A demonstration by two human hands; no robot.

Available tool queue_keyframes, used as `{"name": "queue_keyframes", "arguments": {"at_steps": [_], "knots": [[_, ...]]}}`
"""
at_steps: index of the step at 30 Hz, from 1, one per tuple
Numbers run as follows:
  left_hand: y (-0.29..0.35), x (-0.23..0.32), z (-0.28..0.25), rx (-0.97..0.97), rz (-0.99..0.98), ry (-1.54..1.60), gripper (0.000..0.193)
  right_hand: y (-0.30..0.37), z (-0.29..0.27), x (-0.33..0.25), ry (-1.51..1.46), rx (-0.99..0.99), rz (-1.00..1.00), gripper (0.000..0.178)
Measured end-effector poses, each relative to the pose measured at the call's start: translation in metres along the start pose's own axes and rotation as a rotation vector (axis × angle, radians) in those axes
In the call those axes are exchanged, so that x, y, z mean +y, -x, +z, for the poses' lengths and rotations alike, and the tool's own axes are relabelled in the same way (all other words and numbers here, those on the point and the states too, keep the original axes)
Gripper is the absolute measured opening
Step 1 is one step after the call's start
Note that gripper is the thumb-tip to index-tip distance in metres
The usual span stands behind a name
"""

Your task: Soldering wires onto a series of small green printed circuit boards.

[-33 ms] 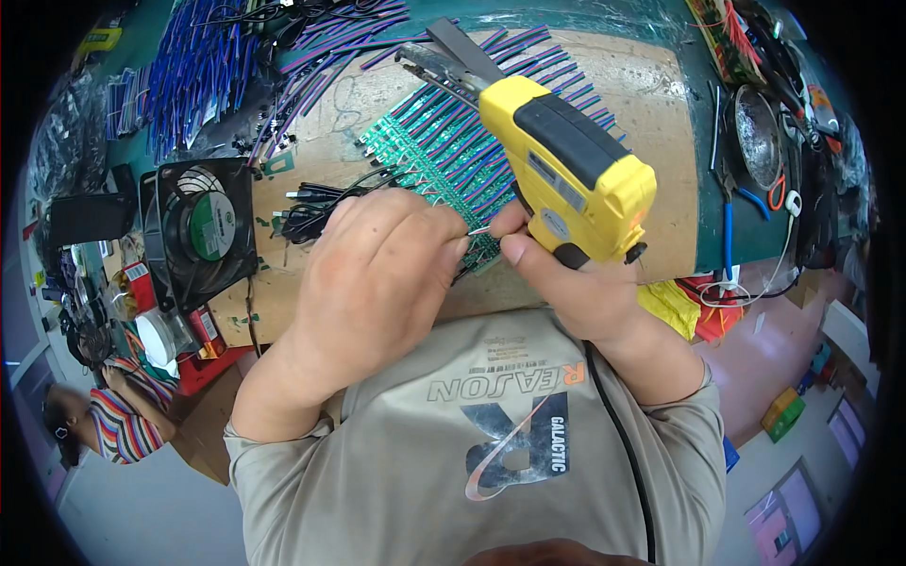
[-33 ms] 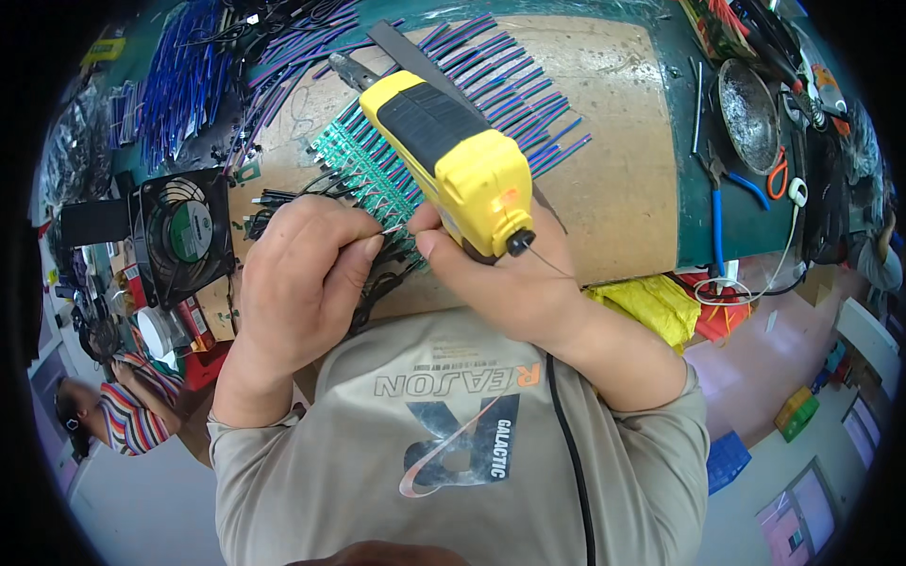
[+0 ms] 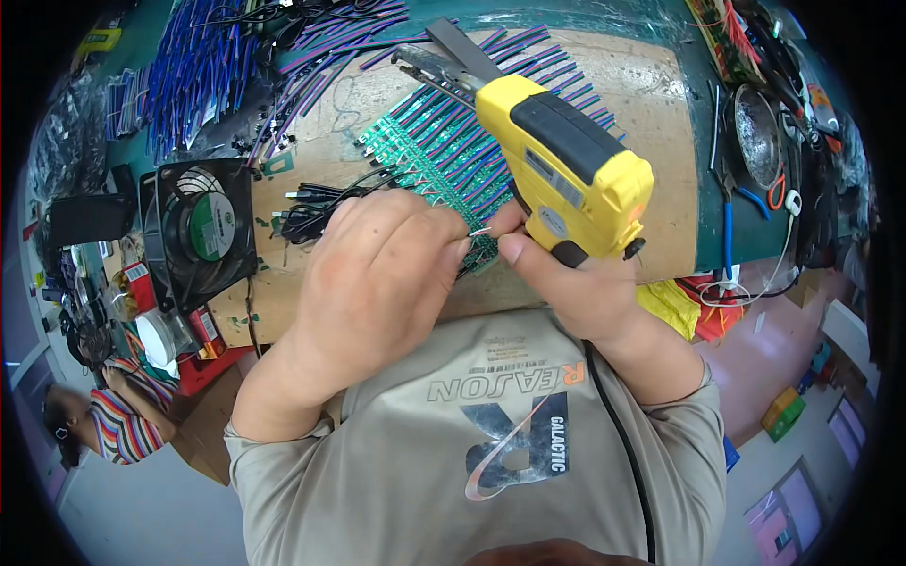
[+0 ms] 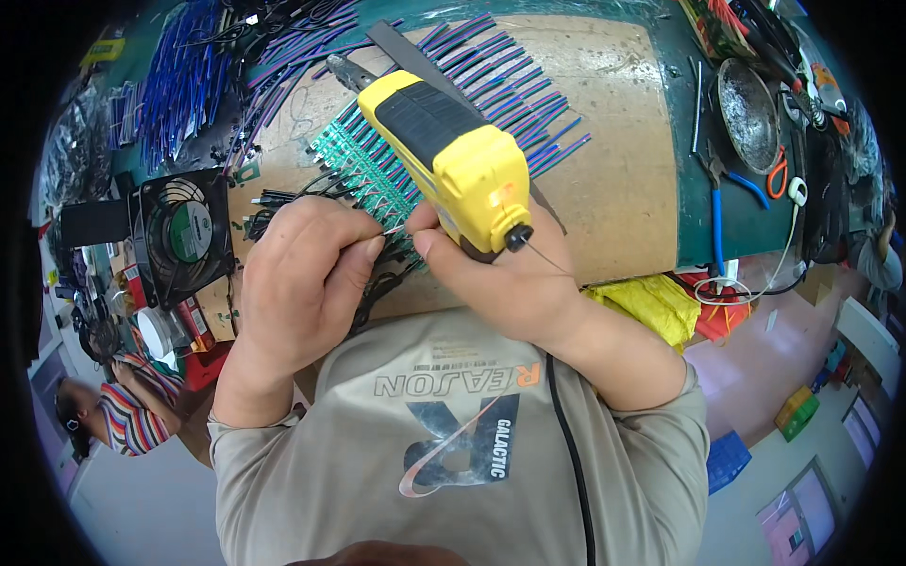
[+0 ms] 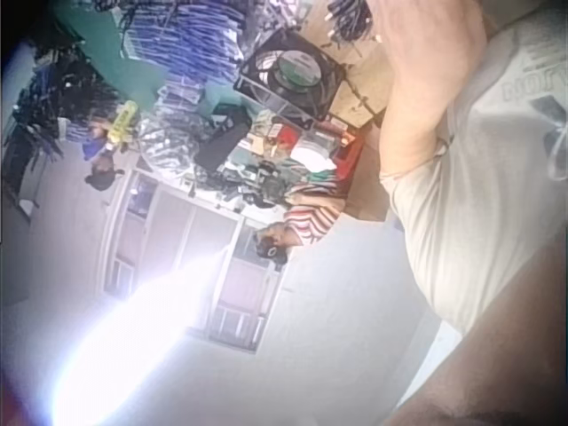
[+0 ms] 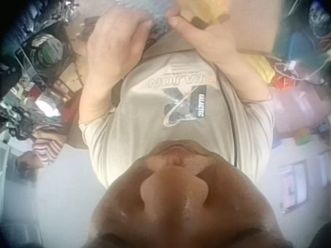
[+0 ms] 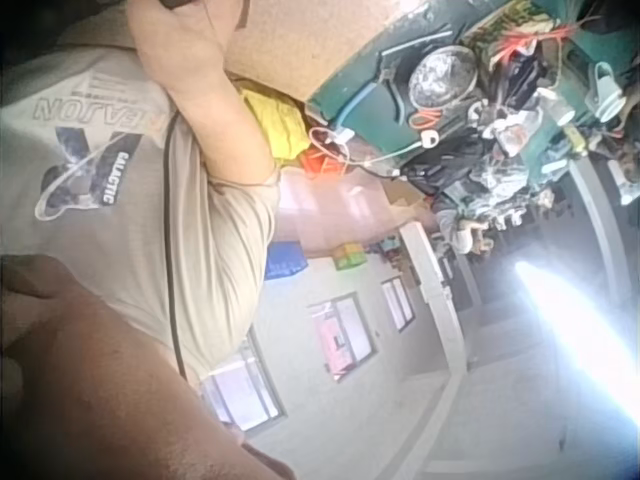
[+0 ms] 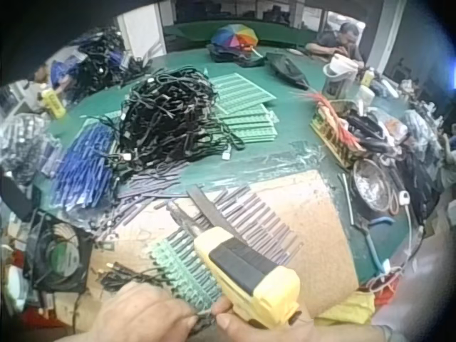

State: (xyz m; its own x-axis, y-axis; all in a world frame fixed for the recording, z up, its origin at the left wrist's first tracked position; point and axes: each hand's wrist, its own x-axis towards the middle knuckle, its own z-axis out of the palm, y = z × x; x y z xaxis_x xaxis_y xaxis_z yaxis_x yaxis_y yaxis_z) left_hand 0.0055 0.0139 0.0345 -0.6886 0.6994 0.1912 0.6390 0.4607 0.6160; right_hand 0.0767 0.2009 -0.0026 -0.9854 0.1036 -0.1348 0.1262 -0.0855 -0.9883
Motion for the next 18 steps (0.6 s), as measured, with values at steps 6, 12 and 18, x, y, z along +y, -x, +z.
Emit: {"name": "queue_keyframes", "arguments": {"at_steps": [6, 12, 18], "knots": [[0.002, 0.001, 0.006, 0.039, 0.007, 0.003, 0.014, -0.002, 0.005, 0.002, 0.010, -0.002, 0.047, 0.017], [0.005, 0.001, 0.010, 0.074, 0.064, -0.020, 0.017, -0.002, 0.012, 0.003, 0.018, 0.072, 0.009, 0.015], [0.004, -0.001, 0.010, 0.181, 0.114, -0.122, 0.017, 0.000, 0.015, 0.008, 0.047, 0.024, -0.009, 0.011]]}}
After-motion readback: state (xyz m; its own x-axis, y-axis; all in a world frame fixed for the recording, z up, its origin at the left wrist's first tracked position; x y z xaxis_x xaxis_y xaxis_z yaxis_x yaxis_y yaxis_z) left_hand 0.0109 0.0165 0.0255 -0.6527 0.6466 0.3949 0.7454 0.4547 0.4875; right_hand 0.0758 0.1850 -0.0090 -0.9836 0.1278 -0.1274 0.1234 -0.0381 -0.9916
